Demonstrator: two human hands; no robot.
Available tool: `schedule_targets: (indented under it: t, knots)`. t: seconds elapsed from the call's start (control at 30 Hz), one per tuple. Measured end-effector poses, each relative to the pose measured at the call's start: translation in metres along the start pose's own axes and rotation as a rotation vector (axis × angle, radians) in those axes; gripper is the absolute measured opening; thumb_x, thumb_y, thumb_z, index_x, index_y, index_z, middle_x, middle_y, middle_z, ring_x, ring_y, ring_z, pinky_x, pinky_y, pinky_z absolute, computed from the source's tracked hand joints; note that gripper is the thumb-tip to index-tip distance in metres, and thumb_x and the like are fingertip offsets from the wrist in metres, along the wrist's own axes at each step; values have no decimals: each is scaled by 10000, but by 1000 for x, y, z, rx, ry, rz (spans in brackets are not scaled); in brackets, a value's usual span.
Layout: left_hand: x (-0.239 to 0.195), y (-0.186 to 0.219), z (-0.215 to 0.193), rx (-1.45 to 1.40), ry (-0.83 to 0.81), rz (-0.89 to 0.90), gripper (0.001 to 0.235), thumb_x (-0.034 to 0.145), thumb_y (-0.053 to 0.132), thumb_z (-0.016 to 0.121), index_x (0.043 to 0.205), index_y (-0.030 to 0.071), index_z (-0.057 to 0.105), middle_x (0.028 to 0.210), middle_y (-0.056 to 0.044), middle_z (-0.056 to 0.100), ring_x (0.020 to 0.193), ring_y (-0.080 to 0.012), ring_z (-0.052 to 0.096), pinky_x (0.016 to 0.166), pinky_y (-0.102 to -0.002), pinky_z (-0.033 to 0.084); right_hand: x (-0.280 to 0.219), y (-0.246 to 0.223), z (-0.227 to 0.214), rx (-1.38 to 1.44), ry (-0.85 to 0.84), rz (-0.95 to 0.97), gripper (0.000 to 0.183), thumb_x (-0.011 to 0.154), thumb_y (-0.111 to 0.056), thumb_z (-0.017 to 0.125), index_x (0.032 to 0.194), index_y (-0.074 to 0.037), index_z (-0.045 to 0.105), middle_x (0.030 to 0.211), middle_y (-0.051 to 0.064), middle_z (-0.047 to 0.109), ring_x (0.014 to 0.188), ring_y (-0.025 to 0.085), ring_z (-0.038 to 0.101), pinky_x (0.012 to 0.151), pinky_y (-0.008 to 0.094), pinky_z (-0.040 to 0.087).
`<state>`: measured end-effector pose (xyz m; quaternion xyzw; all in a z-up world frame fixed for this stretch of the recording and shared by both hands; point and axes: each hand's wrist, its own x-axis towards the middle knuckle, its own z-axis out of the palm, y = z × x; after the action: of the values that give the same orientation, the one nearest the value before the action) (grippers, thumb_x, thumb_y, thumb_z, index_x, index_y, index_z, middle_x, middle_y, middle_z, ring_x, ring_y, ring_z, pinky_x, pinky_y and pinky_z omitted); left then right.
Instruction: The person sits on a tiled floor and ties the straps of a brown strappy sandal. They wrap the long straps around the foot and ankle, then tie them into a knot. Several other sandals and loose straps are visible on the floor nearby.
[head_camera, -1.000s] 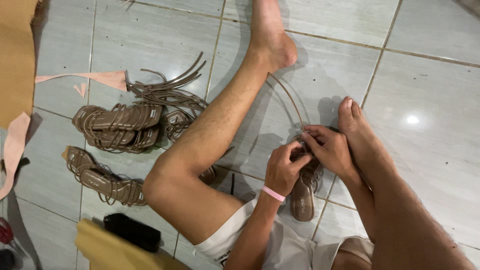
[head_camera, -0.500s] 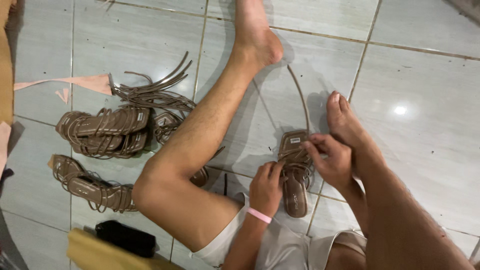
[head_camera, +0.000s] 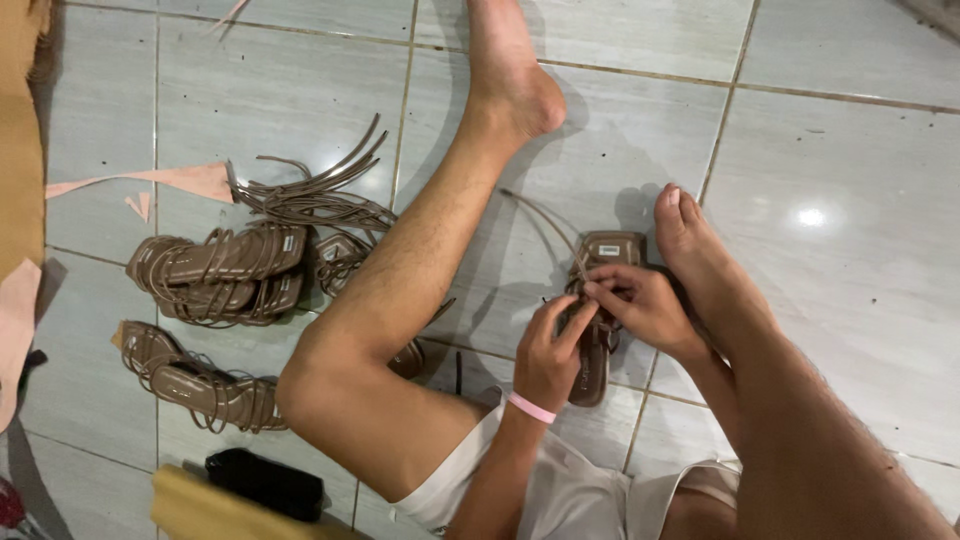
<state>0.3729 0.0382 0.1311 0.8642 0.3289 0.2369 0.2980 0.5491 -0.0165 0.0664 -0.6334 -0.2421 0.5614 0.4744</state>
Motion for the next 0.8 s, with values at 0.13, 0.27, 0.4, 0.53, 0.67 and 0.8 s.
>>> schedule_targets:
  t: [0.13,0.27,0.4,0.53,0.67,0.8]
  knots:
    - [4,-5,-11,-13,-2,197,218,849,27,739,1057,93,749,1221,-109,659,1152,-296,654,990,-420,553,6,-5,4,60,-27,18,294,958,-136,692,1207,20,697,904,47,723,755,92,652,625,247,536]
    - [6,-12,-7,16,-62,260,225,822,25,736,1028,95,792,1211,-56,673,1195,-274,651,1027,-408,562,7,-8,7,60,5,50,293,943,-134,684,1198,10,701,946,48,762,813,90,673,681,252,552]
    - [9,-15,1,-89,-76,205,195,790,66,769,976,108,811,1222,-68,679,1171,-301,623,1008,-423,550,1,-13,2,-81,53,-79,266,944,-146,707,1160,9,720,944,49,756,840,83,669,725,254,567]
    - [12,-13,1,-273,-122,-11,146,779,129,845,917,85,828,1234,-102,667,1148,-303,615,971,-417,539,-6,-18,7,-162,133,-129,230,914,-151,737,1095,-9,748,918,35,773,822,89,671,720,255,565]
    - [22,-11,3,-523,-103,-199,124,758,89,858,876,64,830,1197,-135,687,1045,-258,699,891,-379,585,-10,-17,6,-235,234,-412,166,899,-138,747,1002,-8,727,930,28,714,812,95,642,705,249,536]
    - [26,-16,4,-635,-133,-297,123,768,76,869,884,60,829,988,-110,780,891,-216,764,800,-338,609,-9,-1,3,15,112,-299,152,968,-133,693,1048,-4,702,920,33,699,826,99,619,741,250,518]
